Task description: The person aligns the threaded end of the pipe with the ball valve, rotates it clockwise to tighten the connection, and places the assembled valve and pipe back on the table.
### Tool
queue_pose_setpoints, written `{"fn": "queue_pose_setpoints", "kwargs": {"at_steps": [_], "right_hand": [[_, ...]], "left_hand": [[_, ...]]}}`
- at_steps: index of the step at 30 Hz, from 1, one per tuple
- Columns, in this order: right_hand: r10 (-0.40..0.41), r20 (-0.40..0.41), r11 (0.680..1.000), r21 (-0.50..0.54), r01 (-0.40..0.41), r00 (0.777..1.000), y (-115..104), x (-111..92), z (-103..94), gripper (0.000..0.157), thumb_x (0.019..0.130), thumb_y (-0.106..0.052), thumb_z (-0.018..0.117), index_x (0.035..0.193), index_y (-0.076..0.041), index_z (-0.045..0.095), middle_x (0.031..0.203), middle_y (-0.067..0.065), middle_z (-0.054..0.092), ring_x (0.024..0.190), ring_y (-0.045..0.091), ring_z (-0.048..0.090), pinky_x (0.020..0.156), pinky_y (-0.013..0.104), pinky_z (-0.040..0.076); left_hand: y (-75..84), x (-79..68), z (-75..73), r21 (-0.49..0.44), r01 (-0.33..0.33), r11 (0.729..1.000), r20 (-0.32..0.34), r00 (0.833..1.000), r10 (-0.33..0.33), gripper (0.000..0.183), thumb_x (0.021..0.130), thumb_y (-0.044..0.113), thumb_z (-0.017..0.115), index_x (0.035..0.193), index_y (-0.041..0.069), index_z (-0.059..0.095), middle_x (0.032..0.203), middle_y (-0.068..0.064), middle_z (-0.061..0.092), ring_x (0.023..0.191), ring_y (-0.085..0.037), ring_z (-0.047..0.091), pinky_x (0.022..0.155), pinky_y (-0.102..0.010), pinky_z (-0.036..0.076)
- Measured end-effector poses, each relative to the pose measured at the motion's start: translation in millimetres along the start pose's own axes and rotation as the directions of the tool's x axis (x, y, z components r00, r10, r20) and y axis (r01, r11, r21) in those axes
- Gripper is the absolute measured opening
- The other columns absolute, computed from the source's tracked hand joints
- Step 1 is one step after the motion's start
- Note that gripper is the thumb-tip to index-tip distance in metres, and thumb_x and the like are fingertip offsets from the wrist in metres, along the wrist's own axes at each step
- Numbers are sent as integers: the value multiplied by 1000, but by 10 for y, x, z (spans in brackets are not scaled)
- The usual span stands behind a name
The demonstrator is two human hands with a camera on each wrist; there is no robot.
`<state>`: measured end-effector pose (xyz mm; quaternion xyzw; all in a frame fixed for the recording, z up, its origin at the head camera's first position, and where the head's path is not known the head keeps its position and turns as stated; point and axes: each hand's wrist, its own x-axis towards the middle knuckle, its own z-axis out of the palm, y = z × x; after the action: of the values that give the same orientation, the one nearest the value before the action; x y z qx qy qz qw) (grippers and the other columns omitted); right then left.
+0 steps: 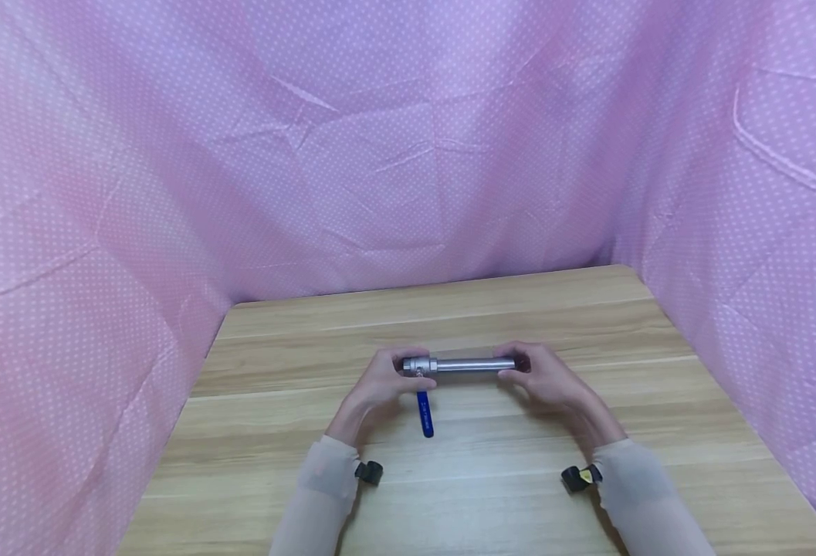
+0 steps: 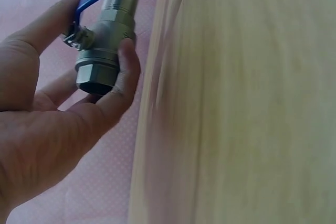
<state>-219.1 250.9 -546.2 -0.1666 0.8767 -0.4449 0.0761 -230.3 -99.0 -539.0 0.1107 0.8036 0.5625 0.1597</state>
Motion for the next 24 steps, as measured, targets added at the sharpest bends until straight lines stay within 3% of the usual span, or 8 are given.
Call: {"fn": "queue_pose_setpoints", "kwargs": {"at_steps": [4, 8, 14, 18, 22, 24], "right_hand": [[-39, 6, 999, -10, 39, 999, 59, 9, 27, 33, 103, -13, 80, 135, -14, 77, 137, 14, 77, 128, 35, 70, 116, 58, 58], [-66, 4, 998, -17, 66, 998, 90, 4, 36, 31, 102, -11, 80, 132, -11, 78, 138, 17, 78, 135, 41, 69, 122, 68, 53], [-64, 8, 997, -30, 64, 998, 105, 0, 36, 29, 102, -12, 81, 131, -11, 79, 137, 15, 78, 134, 39, 69, 122, 67, 52], [-62, 11, 997, -42, 62, 998, 105, 6, 35, 29, 101, -13, 82, 130, -10, 80, 134, 14, 79, 130, 36, 70, 120, 61, 54], [-45, 21, 998, -43, 46, 999, 107, 6, 23, 31, 101, -16, 83, 131, -9, 79, 130, 13, 79, 123, 31, 71, 112, 46, 57], [-32, 29, 999, -42, 33, 999, 112, -2, 4, 33, 102, -18, 82, 133, -8, 78, 128, 12, 79, 119, 26, 71, 106, 36, 58]], "left_hand": [[-23, 3, 11, 14, 32, 999, 17, 999, -32, 67, 89, 24, 98, 149, 10, 72, 135, -10, 76, 115, -23, 69, 98, -29, 58], [-30, 4, 20, 22, 49, 999, 32, 998, -50, 67, 90, 25, 97, 151, 11, 71, 135, -11, 75, 114, -23, 67, 96, -30, 57], [-24, 2, 24, 27, 53, 998, 47, 997, -54, 67, 92, 25, 95, 152, 11, 70, 133, -11, 74, 112, -22, 67, 95, -30, 57], [-24, -2, 24, 35, 58, 998, 55, 997, -60, 67, 93, 26, 95, 153, 12, 69, 131, -10, 75, 110, -21, 67, 94, -29, 57], [-20, -33, 2, 29, 76, 997, 71, 994, -78, 70, 93, 34, 94, 155, 15, 68, 132, -7, 74, 113, -23, 66, 94, -33, 57], [-18, -65, -30, 30, 95, 995, 69, 993, -96, 73, 92, 42, 94, 155, 19, 68, 136, -4, 73, 119, -25, 66, 99, -40, 59]]}}
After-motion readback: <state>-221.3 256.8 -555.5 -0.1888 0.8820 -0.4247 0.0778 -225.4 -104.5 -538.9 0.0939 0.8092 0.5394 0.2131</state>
